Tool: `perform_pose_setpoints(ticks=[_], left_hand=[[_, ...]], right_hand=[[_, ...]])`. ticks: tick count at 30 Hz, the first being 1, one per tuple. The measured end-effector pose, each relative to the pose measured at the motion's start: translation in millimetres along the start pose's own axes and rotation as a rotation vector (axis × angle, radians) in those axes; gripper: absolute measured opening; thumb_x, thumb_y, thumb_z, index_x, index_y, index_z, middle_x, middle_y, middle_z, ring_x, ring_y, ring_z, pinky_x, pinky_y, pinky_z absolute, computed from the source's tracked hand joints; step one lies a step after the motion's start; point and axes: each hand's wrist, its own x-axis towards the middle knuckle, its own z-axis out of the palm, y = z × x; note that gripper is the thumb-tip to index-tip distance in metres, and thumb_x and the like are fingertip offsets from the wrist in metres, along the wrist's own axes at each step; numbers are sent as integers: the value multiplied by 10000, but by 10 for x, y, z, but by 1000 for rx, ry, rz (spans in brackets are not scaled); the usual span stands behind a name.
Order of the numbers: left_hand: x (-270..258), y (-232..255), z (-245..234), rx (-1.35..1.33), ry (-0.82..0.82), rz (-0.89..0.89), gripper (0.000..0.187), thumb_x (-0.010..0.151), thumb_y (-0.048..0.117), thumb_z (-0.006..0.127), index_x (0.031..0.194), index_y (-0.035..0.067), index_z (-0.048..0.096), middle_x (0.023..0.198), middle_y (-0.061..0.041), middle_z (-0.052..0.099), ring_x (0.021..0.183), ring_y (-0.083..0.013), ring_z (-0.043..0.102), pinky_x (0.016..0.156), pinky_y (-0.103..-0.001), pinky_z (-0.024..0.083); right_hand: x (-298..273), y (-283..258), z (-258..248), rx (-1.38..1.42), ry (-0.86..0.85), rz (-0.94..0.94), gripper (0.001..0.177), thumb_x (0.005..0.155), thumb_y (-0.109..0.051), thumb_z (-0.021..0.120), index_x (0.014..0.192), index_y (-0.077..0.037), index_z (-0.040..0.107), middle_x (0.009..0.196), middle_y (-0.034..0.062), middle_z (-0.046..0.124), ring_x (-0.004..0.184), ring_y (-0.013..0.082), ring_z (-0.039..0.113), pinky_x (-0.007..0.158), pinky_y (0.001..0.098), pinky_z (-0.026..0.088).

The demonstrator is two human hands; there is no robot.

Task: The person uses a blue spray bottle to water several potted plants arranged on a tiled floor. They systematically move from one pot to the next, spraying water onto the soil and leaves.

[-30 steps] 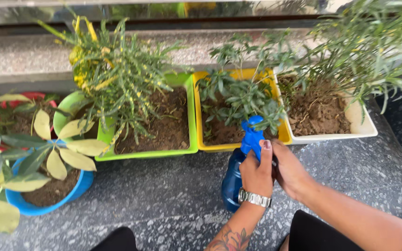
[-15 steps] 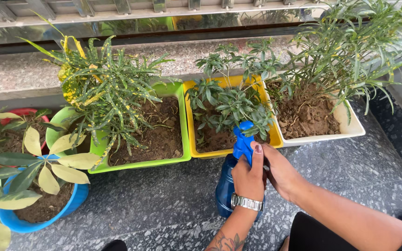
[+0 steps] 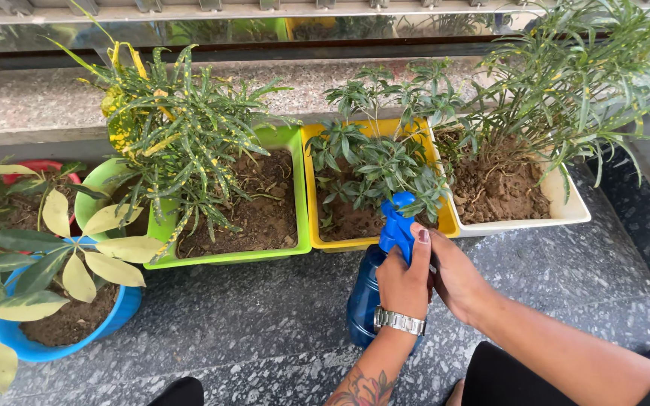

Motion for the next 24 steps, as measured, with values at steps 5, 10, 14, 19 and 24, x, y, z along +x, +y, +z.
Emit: perform_pose_setpoints(ticks=[5,10,14,19,24], left_hand=[[-14,-61,4,-12,-4,35,581,915,540,627,821,-30,684,636,-164,686,596,-283,705,573,-410,526],[-9,-30,3,-11,-15,-4,576,907,549,633,818,-17,689,618,-145,683,576,-256,700,564,-397,526],[20,38,-19,8,-55,-84,581,878,562,664,817,-16,675,608,-133,682,558,-231,702,538,-384,537],[-2,-56,10,-47,-37,-45,593,881,566,678,829,-24,677,618,-128,677,535,-210,676,494,-371,511],[6,-79,14,-54,-36,-70,611,869,582,674,799,-25,677,581,-127,681,512,-200,690,479,-356,514]], right_hand=[[133,123,-109,38,-43,-80,233,930,-350,657,990,-133,599,937,10,591,916,169,545,755,388,464],[75,73,-77,-9,-32,-60,241,929,-382,621,979,-147,607,917,-3,593,890,156,545,699,383,460],[8,14,-38,-16,-10,-4,308,951,-467,550,965,-167,620,863,-4,599,777,167,532,592,360,405],[200,134,-163,-10,-61,-74,237,946,-377,593,911,-143,575,765,25,557,647,216,530,493,407,416],[146,103,-147,6,-40,-66,193,950,-342,591,960,-150,601,865,-13,620,790,137,584,652,363,477]])
